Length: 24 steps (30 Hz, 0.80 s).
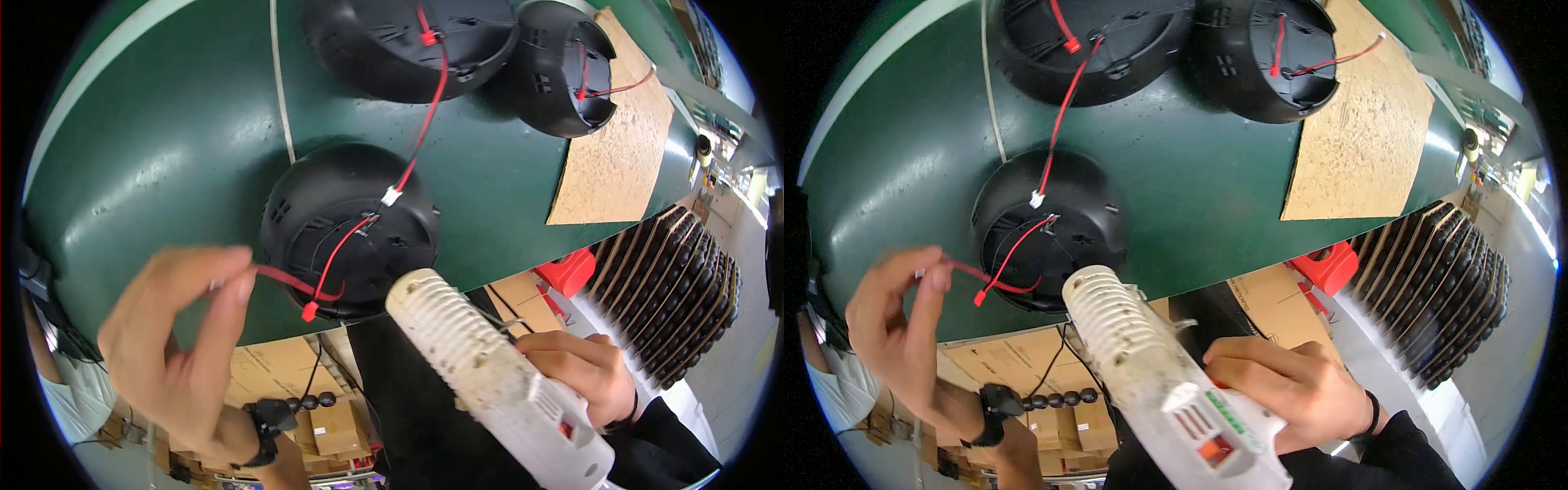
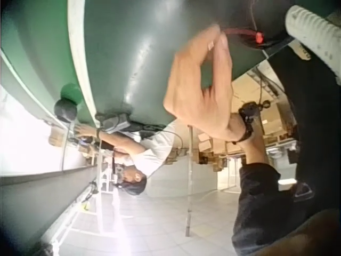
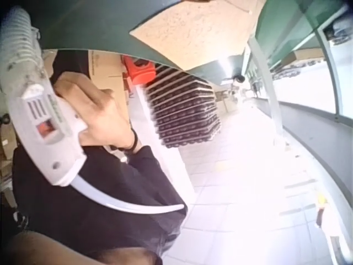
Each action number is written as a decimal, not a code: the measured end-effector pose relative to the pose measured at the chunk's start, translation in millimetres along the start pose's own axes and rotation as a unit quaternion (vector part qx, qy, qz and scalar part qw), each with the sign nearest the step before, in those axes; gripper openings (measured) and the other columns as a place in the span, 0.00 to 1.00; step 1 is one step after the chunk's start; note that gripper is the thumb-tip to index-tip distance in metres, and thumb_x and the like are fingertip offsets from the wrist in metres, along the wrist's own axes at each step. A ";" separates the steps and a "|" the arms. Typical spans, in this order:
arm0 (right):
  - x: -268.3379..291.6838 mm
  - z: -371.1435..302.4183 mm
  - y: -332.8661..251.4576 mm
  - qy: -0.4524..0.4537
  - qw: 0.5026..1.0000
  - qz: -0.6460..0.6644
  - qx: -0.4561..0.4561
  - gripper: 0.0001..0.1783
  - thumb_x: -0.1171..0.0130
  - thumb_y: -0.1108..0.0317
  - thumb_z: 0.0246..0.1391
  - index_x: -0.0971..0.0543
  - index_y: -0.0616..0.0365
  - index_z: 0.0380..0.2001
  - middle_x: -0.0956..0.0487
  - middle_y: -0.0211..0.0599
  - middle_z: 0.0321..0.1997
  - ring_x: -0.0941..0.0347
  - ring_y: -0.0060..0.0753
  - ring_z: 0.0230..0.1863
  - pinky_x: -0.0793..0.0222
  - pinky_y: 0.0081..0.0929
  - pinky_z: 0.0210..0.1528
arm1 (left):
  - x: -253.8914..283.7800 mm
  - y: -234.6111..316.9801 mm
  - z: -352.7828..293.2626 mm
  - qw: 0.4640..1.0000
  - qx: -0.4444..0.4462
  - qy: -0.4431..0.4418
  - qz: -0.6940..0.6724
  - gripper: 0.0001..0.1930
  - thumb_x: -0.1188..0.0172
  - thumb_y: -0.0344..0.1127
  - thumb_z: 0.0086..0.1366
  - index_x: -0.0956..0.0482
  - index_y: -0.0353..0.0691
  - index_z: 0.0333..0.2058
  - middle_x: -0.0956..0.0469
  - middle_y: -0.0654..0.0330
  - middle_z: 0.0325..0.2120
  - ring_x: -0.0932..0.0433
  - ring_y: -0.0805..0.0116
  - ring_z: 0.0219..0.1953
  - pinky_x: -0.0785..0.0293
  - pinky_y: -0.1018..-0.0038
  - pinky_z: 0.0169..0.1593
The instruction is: Use a glue gun to apply adhesive and manage wires inside plastic product shells.
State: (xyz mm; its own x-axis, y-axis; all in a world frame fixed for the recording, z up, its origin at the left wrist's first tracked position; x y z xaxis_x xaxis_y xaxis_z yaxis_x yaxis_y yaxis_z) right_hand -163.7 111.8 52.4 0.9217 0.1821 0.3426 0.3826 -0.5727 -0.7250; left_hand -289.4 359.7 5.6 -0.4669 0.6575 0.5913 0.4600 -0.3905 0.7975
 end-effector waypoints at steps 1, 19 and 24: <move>1.1 -4.0 0.1 0.011 1.000 -0.024 0.001 0.25 0.29 0.63 0.42 0.23 0.64 0.43 0.20 0.44 0.47 0.18 0.37 0.33 0.21 0.27 0.27 | -8.8 0.5 6.0 0.999 -0.046 -0.026 -0.013 0.08 0.34 0.19 0.53 0.19 0.29 0.34 0.20 0.56 0.25 0.23 0.70 0.26 0.29 0.79 0.31; -28.4 14.3 -7.9 -0.031 0.999 -0.009 0.019 0.24 0.30 0.65 0.43 0.24 0.66 0.43 0.24 0.40 0.39 0.22 0.34 0.25 0.25 0.29 0.23 | -34.6 -23.0 11.0 0.989 0.038 -0.028 -0.138 0.03 0.37 0.23 0.64 0.20 0.32 0.37 0.22 0.62 0.28 0.26 0.80 0.27 0.31 0.83 0.29; -25.7 12.1 -7.0 -0.048 0.998 -0.034 0.021 0.24 0.30 0.66 0.42 0.24 0.65 0.43 0.24 0.39 0.38 0.23 0.34 0.24 0.26 0.28 0.22 | -5.7 -38.3 -12.9 0.959 -0.008 -0.104 -0.262 0.05 0.33 0.22 0.52 0.21 0.33 0.28 0.23 0.59 0.23 0.27 0.73 0.21 0.34 0.79 0.27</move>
State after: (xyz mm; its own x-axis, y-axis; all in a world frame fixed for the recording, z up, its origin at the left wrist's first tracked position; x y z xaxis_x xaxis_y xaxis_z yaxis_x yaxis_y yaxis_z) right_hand -189.3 120.8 41.4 0.8944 0.2968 0.3345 0.4453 -0.5228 -0.7269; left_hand -314.1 362.6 -26.7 -0.4692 0.8800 0.0739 0.1905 0.0191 0.9815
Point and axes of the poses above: each hand's wrist, its own z-axis towards the middle knuckle, its own x-axis out of the back of the hand, y = z × x, the point moved 8 cm from there along z, towards the middle knuckle
